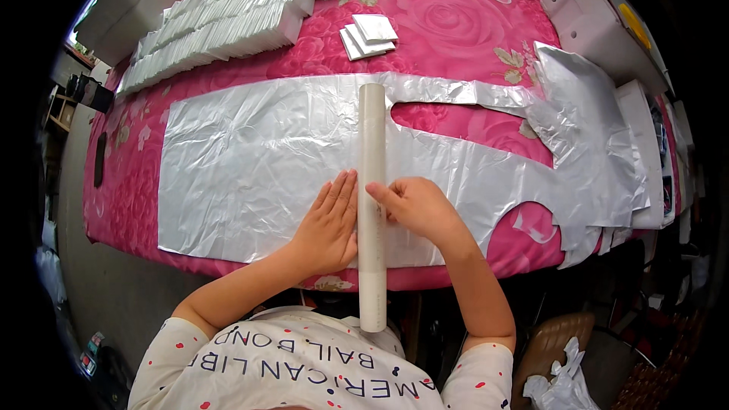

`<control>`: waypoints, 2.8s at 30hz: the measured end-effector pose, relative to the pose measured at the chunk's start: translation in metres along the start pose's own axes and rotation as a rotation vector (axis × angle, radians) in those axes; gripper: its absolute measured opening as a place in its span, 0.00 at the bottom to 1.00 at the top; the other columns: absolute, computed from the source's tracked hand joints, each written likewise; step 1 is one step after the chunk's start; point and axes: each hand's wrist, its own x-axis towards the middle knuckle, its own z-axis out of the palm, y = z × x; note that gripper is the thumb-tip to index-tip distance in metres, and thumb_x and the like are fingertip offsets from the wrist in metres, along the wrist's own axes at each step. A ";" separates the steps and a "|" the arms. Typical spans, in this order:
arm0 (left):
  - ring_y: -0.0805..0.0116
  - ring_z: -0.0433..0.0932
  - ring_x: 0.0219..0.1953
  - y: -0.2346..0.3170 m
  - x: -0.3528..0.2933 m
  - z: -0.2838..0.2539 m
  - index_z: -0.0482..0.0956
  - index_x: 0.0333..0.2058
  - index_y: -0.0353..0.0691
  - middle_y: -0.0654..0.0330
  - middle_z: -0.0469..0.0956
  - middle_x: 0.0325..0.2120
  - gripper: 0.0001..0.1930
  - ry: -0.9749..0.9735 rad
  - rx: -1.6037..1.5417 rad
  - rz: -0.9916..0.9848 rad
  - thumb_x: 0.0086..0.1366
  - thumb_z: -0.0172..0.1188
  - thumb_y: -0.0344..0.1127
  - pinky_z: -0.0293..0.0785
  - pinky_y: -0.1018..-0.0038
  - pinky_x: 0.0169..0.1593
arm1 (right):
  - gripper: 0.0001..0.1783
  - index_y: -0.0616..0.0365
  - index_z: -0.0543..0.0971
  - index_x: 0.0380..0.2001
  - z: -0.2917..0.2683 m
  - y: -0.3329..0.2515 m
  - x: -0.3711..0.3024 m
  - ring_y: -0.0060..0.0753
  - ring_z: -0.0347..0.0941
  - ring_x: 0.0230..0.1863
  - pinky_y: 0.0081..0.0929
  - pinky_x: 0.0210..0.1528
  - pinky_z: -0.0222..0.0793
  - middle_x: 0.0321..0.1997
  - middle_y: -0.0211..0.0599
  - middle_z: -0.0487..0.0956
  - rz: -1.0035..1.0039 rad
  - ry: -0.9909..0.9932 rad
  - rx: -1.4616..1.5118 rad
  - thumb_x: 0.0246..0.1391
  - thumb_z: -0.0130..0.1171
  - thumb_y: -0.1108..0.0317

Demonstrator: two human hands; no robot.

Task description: The person wraps small white rectangular items in clear plastic film. They unroll the film, place an item on it, fold the film around the item, and set the wrapped unit aside. The person repeats this process for multiple items on a pink floral tablecloth.

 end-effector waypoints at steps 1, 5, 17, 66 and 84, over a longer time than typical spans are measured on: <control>0.45 0.44 0.66 0.001 0.001 0.000 0.52 0.57 0.18 0.35 0.49 0.61 0.35 0.000 0.000 -0.001 0.55 0.40 0.41 0.36 0.59 0.66 | 0.31 0.67 0.78 0.26 -0.007 -0.004 0.017 0.26 0.75 0.24 0.22 0.29 0.70 0.21 0.37 0.77 -0.011 0.001 0.060 0.52 0.53 0.42; 0.45 0.44 0.66 0.000 -0.001 0.002 0.53 0.57 0.18 0.35 0.49 0.60 0.35 0.011 0.027 -0.003 0.55 0.40 0.41 0.36 0.58 0.66 | 0.23 0.65 0.76 0.33 -0.019 -0.026 0.067 0.24 0.74 0.34 0.18 0.37 0.71 0.34 0.38 0.78 -0.017 0.015 0.519 0.57 0.51 0.50; 0.44 0.45 0.65 0.002 0.000 -0.004 0.52 0.57 0.18 0.34 0.49 0.60 0.36 -0.004 -0.022 -0.018 0.52 0.42 0.37 0.38 0.57 0.66 | 0.11 0.64 0.75 0.38 -0.151 0.062 0.134 0.35 0.76 0.40 0.33 0.45 0.75 0.38 0.40 0.79 -0.677 0.351 1.658 0.58 0.48 0.69; 0.58 0.65 0.56 -0.086 0.093 -0.045 0.57 0.55 0.26 0.46 0.64 0.53 0.29 0.353 -1.801 -0.744 0.68 0.37 0.50 0.62 0.68 0.58 | 0.33 0.54 0.64 0.58 0.011 0.013 -0.017 0.46 0.48 0.67 0.41 0.66 0.44 0.65 0.39 0.58 -0.878 0.089 -0.868 0.54 0.45 0.46; 0.66 0.70 0.51 -0.134 -0.274 -0.122 0.62 0.54 0.30 0.52 0.69 0.50 0.27 0.716 -1.040 -0.800 0.69 0.36 0.49 0.63 0.73 0.53 | 0.23 0.57 0.71 0.50 0.202 -0.130 0.083 0.42 0.56 0.63 0.44 0.63 0.48 0.57 0.41 0.68 -1.348 -0.157 -0.693 0.54 0.52 0.56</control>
